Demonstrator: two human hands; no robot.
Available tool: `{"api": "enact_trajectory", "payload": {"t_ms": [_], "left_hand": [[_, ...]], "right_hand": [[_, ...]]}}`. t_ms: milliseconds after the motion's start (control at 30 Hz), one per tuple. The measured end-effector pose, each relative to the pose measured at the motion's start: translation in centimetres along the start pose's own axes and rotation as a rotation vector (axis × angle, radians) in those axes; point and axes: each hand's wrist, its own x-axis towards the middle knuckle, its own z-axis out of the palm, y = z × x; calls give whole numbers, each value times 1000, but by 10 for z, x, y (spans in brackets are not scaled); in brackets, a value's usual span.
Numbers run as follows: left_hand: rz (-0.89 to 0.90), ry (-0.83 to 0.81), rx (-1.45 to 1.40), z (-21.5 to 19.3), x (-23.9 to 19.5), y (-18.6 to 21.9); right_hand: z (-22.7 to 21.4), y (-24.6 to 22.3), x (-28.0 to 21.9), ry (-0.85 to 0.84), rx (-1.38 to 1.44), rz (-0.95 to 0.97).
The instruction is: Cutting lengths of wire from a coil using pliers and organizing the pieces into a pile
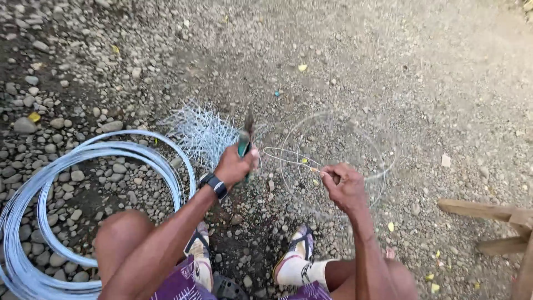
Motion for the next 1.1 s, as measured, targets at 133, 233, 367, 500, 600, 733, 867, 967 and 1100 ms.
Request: {"api": "enact_trajectory", "payload": {"t_ms": [133,233,367,500,600,733,867,967,1100], "left_hand": [[-14,-88,282,-7,-1,-17],[-81,-268,486,11,-16,-12],[-54,-381,561,38,-31,-4],[-45,-404,542,46,-31,-14],[-11,-400,523,53,-26,-43],[-45,-415,485,43,-32,-31],[-25,-406,497,47,-28,-47],[-21,-392,500,49,-29,-52],[-44,-382,548,55,-23,-64]], "right_hand": [[13,-28,7,66,89,180],[22,-44,9,57,251,390],[29,-70,16,35,466,569],[45,-64,19,-9,492,577],[53,-59,19,-34,482,563],[69,-43,13,-60,441,521],[75,-48,10,-116,395,518],[86,-43,10,-165,320,502],[90,-56,10,-164,184,517]]}}
